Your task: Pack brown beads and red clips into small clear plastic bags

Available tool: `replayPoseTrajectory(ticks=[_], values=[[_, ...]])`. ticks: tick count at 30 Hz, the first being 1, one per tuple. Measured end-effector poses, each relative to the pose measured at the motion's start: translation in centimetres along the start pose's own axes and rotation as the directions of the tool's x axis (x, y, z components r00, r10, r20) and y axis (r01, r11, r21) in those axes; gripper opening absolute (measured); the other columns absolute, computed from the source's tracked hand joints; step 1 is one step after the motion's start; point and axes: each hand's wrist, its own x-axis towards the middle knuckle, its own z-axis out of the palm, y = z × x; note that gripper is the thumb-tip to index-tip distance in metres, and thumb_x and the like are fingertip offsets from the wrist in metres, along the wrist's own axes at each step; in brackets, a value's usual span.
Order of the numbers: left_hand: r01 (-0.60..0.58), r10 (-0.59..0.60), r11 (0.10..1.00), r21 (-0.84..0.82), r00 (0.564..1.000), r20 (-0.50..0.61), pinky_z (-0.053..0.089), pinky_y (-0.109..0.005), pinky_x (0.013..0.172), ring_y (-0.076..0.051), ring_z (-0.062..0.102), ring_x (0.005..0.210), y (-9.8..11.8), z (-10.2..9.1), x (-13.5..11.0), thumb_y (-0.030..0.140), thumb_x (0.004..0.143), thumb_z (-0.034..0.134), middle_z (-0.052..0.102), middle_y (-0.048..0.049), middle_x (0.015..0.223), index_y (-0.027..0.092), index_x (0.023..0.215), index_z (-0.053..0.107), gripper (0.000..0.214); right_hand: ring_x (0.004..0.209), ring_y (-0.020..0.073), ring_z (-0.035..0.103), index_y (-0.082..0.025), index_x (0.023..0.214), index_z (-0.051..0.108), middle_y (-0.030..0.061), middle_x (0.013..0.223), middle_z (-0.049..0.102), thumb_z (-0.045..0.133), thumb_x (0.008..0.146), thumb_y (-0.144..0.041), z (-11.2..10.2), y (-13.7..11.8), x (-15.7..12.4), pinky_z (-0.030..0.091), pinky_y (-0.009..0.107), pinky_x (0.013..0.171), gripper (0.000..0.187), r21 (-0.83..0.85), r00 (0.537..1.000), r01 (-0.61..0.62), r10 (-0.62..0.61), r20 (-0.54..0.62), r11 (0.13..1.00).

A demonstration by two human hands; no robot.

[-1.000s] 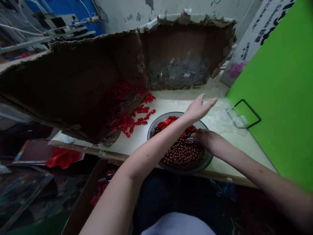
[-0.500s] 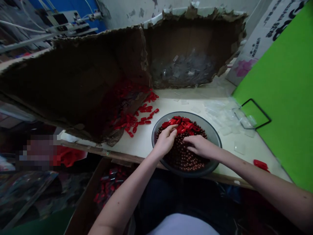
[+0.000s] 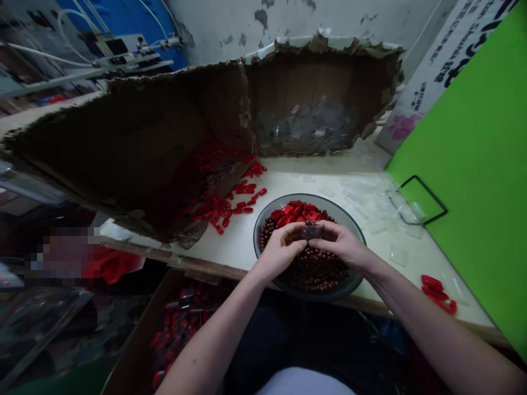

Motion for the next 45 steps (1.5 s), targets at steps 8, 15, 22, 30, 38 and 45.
replayPoseTrajectory(ticks=[8,15,22,30,38,45], values=[[0.033,-0.049,0.990,-0.137,0.992,-0.117,0.053,-0.030,0.078,-0.017,0.066,0.085,-0.3,0.1,0.0,0.034,0.074,0.071,0.073,-0.0056,0.096,0.016,0.098,0.070,0.030,0.100,0.0224,0.066,-0.020,0.106,0.061,0.0073,0.106,0.070,0.072,0.076,-0.039,-0.4,-2.1,-1.2,0.050,0.041,0.093,0.037,-0.218,0.991,0.121,-0.130,-0.026,0.968],[0.133,-0.142,0.938,-0.321,0.990,-0.004,0.054,-0.028,0.074,-0.015,0.067,0.079,0.3,0.5,-0.4,0.024,0.064,0.078,0.071,-0.0069,0.095,0.014,0.093,0.070,0.032,0.102,0.0228,0.064,-0.022,0.118,0.058,0.0084,0.109,0.069,0.067,0.081,-0.038,-1.6,-4.7,-2.6,0.050,0.043,0.095,0.041,-0.337,0.975,0.215,-0.220,0.026,0.917],[0.214,-0.213,0.897,-0.386,0.976,0.046,0.053,-0.029,0.077,-0.017,0.070,0.078,1.0,1.1,-1.3,0.011,0.065,0.067,0.072,-0.0098,0.092,0.012,0.093,0.070,0.029,0.093,0.0221,0.066,-0.020,0.107,0.063,0.0078,0.104,0.071,0.066,0.081,-0.040,-1.8,-5.7,-2.3,0.052,0.040,0.089,0.034,-0.438,0.976,0.216,-0.195,0.093,0.873],[0.200,-0.197,0.949,-0.246,0.980,0.035,0.051,-0.025,0.071,-0.012,0.065,0.072,0.2,0.5,-1.7,0.022,0.065,0.076,0.073,-0.0067,0.088,0.012,0.092,0.072,0.029,0.065,0.0142,0.059,-0.021,0.086,0.060,-0.0011,0.071,0.065,0.065,0.078,-0.039,-1.8,-6.7,-2.0,0.046,0.027,0.062,0.020,-0.658,0.970,0.214,-0.076,0.232,0.722],[0.233,-0.238,0.934,-0.271,0.971,0.014,0.052,-0.027,0.074,-0.015,0.068,0.076,-0.4,-0.6,-1.8,0.016,0.058,0.078,0.073,-0.0077,0.089,0.012,0.093,0.072,0.035,0.068,0.0156,0.061,-0.020,0.087,0.060,0.0004,0.073,0.066,0.067,0.077,-0.046,-3.8,-4.6,-0.8,0.048,0.028,0.066,0.029,-0.539,0.981,0.146,-0.051,0.187,0.830],[0.250,-0.266,0.912,-0.325,0.964,-0.005,0.052,-0.027,0.073,-0.015,0.069,0.072,-0.5,-1.0,-1.5,0.015,0.064,0.074,0.073,-0.0086,0.088,0.011,0.092,0.072,0.028,0.085,0.0195,0.066,-0.023,0.109,0.062,0.0045,0.098,0.071,0.060,0.082,-0.040,-2.7,-4.8,-1.0,0.049,0.031,0.076,0.032,-0.668,0.976,0.213,-0.124,0.178,0.713]])
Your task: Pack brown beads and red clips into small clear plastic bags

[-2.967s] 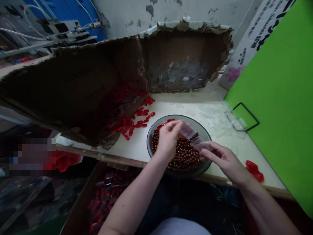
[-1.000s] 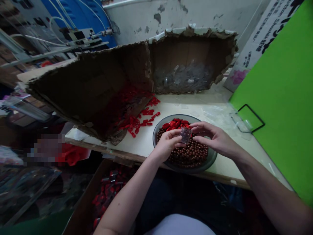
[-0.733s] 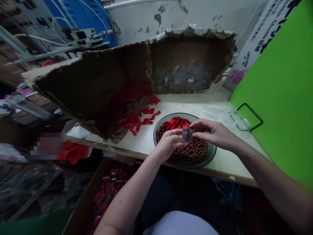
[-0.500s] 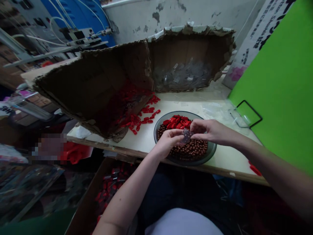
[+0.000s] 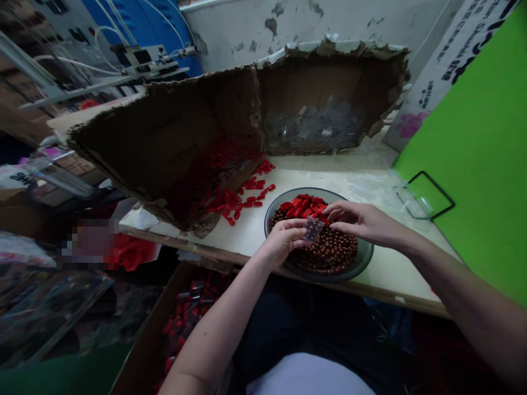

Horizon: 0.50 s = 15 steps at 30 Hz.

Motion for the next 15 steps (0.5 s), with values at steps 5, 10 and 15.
replayPoseTrajectory(ticks=[5,10,15], values=[[0.002,-0.005,0.997,0.076,0.999,0.039,0.052,-0.025,0.067,-0.014,0.067,0.071,-0.5,-0.2,0.2,0.027,0.065,0.079,0.072,-0.0075,0.083,0.011,0.092,0.072,0.032,0.074,0.0163,0.062,-0.021,0.099,0.062,0.0013,0.082,0.069,0.058,0.083,-0.035,0.0,-2.0,0.8,0.046,0.028,0.068,0.021,-0.035,0.988,0.057,-0.052,0.149,0.998],[-0.003,-0.003,0.992,0.123,0.999,0.050,0.051,-0.022,0.064,-0.011,0.064,0.067,-0.5,-0.3,0.0,0.031,0.062,0.081,0.071,-0.0055,0.080,0.011,0.089,0.073,0.035,0.076,0.0169,0.061,-0.021,0.091,0.062,0.0011,0.085,0.069,0.059,0.082,-0.033,0.3,-1.9,1.2,0.044,0.027,0.067,0.015,-0.095,0.972,0.059,-0.035,0.234,0.994],[-0.002,-0.006,0.989,0.145,0.999,0.051,0.050,-0.024,0.066,-0.014,0.065,0.071,-0.7,-0.3,0.4,0.034,0.060,0.082,0.071,-0.0071,0.083,0.011,0.091,0.072,0.040,0.071,0.0158,0.059,-0.022,0.090,0.062,0.0001,0.078,0.067,0.061,0.081,-0.037,0.6,-1.5,1.1,0.043,0.026,0.064,0.018,-0.047,0.975,-0.004,0.015,0.220,0.999]])
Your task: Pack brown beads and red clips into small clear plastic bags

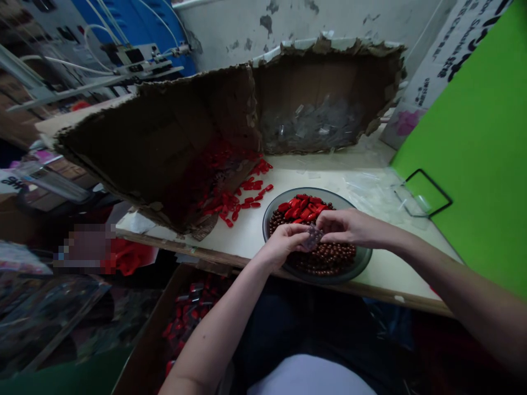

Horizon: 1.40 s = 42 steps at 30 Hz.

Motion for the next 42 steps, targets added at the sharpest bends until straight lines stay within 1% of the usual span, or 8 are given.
replayPoseTrajectory(ticks=[6,10,15,17,24,31,35,42], values=[[-0.087,0.082,0.993,-0.078,0.995,-0.060,0.051,-0.027,0.071,-0.016,0.067,0.078,0.2,-0.9,0.7,0.032,0.062,0.082,0.072,-0.0090,0.092,0.011,0.094,0.070,0.040,0.068,0.0153,0.059,-0.020,0.085,0.061,0.0001,0.073,0.065,0.064,0.078,-0.050,-0.8,2.0,-0.9,0.043,0.027,0.063,0.032,0.168,0.995,-0.091,0.098,-0.034,0.981],[-0.235,0.210,0.961,-0.144,0.963,-0.169,0.051,-0.026,0.071,-0.015,0.067,0.077,1.4,-2.3,0.8,0.029,0.065,0.080,0.072,-0.0077,0.096,0.012,0.094,0.069,0.035,0.080,0.0212,0.065,-0.022,0.092,0.067,0.0032,0.087,0.072,0.065,0.077,-0.044,-0.8,3.9,-0.8,0.047,0.031,0.071,0.027,0.011,0.988,-0.156,0.156,0.005,0.988],[-0.358,0.305,0.922,-0.150,0.906,-0.292,0.050,-0.022,0.064,-0.012,0.065,0.069,2.0,-3.1,1.3,0.028,0.065,0.080,0.071,-0.0040,0.084,0.013,0.090,0.068,0.031,0.084,0.0217,0.065,-0.022,0.095,0.067,0.0047,0.092,0.072,0.058,0.084,-0.038,1.5,4.5,3.0,0.047,0.032,0.076,0.022,-0.109,0.940,-0.184,0.143,-0.309,0.977],[-0.370,0.320,0.919,-0.135,0.902,-0.291,0.049,-0.021,0.065,-0.011,0.064,0.069,1.8,-3.0,1.6,0.028,0.067,0.079,0.071,-0.0037,0.084,0.013,0.089,0.068,0.029,0.089,0.0225,0.064,-0.021,0.097,0.066,0.0074,0.098,0.070,0.060,0.083,-0.034,2.3,4.3,5.1,0.046,0.032,0.079,0.020,-0.162,0.922,-0.195,0.125,-0.367,0.967],[-0.392,0.360,0.917,-0.074,0.892,-0.274,0.049,-0.023,0.073,-0.011,0.064,0.076,0.3,-3.3,2.2,0.029,0.072,0.075,0.071,-0.0040,0.092,0.015,0.093,0.069,0.026,0.085,0.0221,0.064,-0.020,0.088,0.065,0.0059,0.092,0.071,0.070,0.072,-0.021,2.2,4.8,7.5,0.046,0.031,0.075,0.016,-0.195,0.957,-0.155,0.098,-0.273,0.968],[-0.359,0.354,0.933,0.036,0.894,-0.273,0.047,-0.022,0.074,-0.012,0.063,0.081,0.8,-2.6,2.1,0.030,0.076,0.071,0.071,-0.0052,0.095,0.015,0.096,0.068,0.025,0.078,0.0197,0.065,-0.020,0.091,0.063,0.0025,0.086,0.070,0.065,0.079,-0.038,1.1,6.3,4.4,0.049,0.032,0.072,0.022,0.169,0.965,-0.093,0.131,-0.225,0.981],[-0.330,0.338,0.941,0.075,0.914,-0.223,0.047,-0.024,0.081,-0.014,0.064,0.085,1.0,-1.4,1.8,0.029,0.076,0.070,0.071,-0.0066,0.096,0.014,0.094,0.069,0.023,0.086,0.0207,0.066,-0.020,0.097,0.061,0.0049,0.095,0.070,0.064,0.081,-0.039,0.4,4.0,2.3,0.050,0.034,0.077,0.025,0.388,0.961,-0.024,0.127,-0.244,0.921],[-0.232,0.236,0.972,0.046,0.960,-0.149,0.049,-0.024,0.073,-0.013,0.062,0.078,0.3,0.6,1.6,0.030,0.071,0.073,0.070,-0.0059,0.090,0.013,0.095,0.068,0.030,0.088,0.0196,0.066,-0.020,0.103,0.063,0.0060,0.100,0.069,0.066,0.081,-0.043,0.7,0.9,1.3,0.052,0.035,0.081,0.032,0.517,0.915,0.109,0.118,-0.386,0.849]])
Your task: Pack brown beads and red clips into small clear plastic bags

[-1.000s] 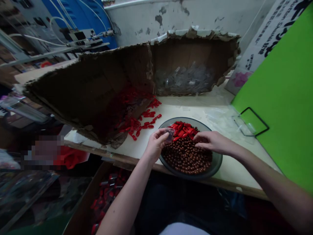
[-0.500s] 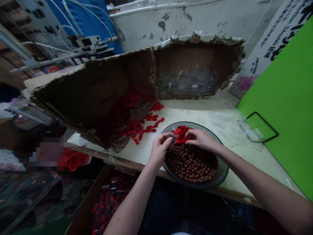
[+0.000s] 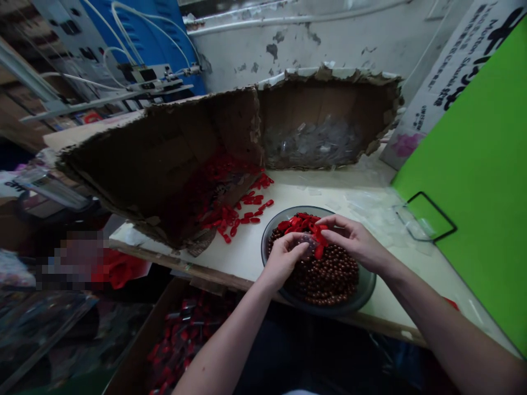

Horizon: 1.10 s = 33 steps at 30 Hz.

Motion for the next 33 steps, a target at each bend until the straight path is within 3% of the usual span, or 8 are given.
replayPoseTrajectory(ticks=[7,12,20,24,28,31,33], values=[[-0.001,0.001,1.000,0.012,0.999,0.042,0.047,-0.021,0.051,-0.009,0.055,0.055,0.2,0.8,-0.7,0.041,0.076,0.068,0.062,-0.0002,0.071,0.015,0.100,0.063,0.036,0.083,0.0199,0.069,-0.018,0.098,0.068,0.0058,0.092,0.073,0.072,0.075,-0.044,0.4,0.2,-0.6,0.053,0.037,0.083,0.035,0.082,0.997,-0.040,0.035,0.067,0.996],[-0.068,0.062,0.987,0.147,0.997,0.042,0.040,-0.019,0.049,-0.008,0.049,0.050,0.6,1.1,-1.5,0.041,0.085,0.058,0.056,0.0026,0.060,0.017,0.102,0.062,0.030,0.083,0.0195,0.069,-0.019,0.098,0.069,0.0056,0.093,0.074,0.073,0.075,-0.041,0.7,-0.1,-1.6,0.054,0.038,0.084,0.032,0.113,0.998,-0.057,0.053,0.035,0.992],[-0.212,0.190,0.888,0.407,0.977,0.093,0.044,-0.023,0.064,-0.015,0.057,0.074,2.7,1.0,-3.0,0.034,0.087,0.056,0.066,-0.0060,0.088,0.019,0.103,0.067,0.025,0.083,0.0206,0.070,-0.020,0.094,0.071,0.0041,0.091,0.075,0.074,0.074,-0.038,1.5,-1.0,-2.7,0.055,0.036,0.083,0.027,0.091,0.999,-0.038,0.038,0.008,0.995],[-0.201,0.161,0.865,0.459,0.979,0.124,0.043,-0.023,0.064,-0.015,0.058,0.074,2.8,0.7,-3.5,0.034,0.088,0.055,0.066,-0.0061,0.089,0.019,0.103,0.067,0.025,0.086,0.0210,0.070,-0.020,0.094,0.072,0.0038,0.094,0.075,0.074,0.075,-0.038,2.4,-0.8,-3.4,0.055,0.035,0.084,0.025,0.064,1.000,-0.021,0.022,-0.008,0.998],[-0.076,0.054,0.944,0.322,0.996,0.077,0.038,-0.021,0.053,-0.010,0.051,0.055,2.1,0.5,-3.0,0.036,0.084,0.059,0.060,-0.0006,0.066,0.017,0.099,0.066,0.026,0.090,0.0224,0.069,-0.021,0.099,0.072,0.0048,0.099,0.075,0.070,0.079,-0.039,2.8,-0.3,-2.9,0.054,0.037,0.085,0.028,-0.014,0.998,-0.019,0.018,-0.067,1.000],[0.056,-0.057,0.997,0.051,0.998,0.031,0.033,-0.019,0.045,-0.007,0.046,0.046,1.6,0.8,-2.1,0.039,0.079,0.065,0.054,0.0033,0.056,0.015,0.095,0.063,0.030,0.098,0.0235,0.067,-0.025,0.107,0.071,0.0048,0.109,0.072,0.064,0.084,-0.041,2.7,0.0,-2.6,0.051,0.040,0.092,0.029,-0.132,0.990,0.005,-0.023,-0.137,0.991],[0.080,-0.080,0.985,-0.150,0.997,0.007,0.035,-0.018,0.043,-0.006,0.048,0.046,1.5,1.2,-1.6,0.039,0.074,0.070,0.057,0.0023,0.061,0.014,0.094,0.061,0.033,0.103,0.0236,0.065,-0.028,0.116,0.066,0.0051,0.113,0.069,0.056,0.090,-0.040,3.0,0.2,-3.1,0.050,0.042,0.094,0.031,-0.228,0.953,0.070,-0.133,-0.274,0.971]])
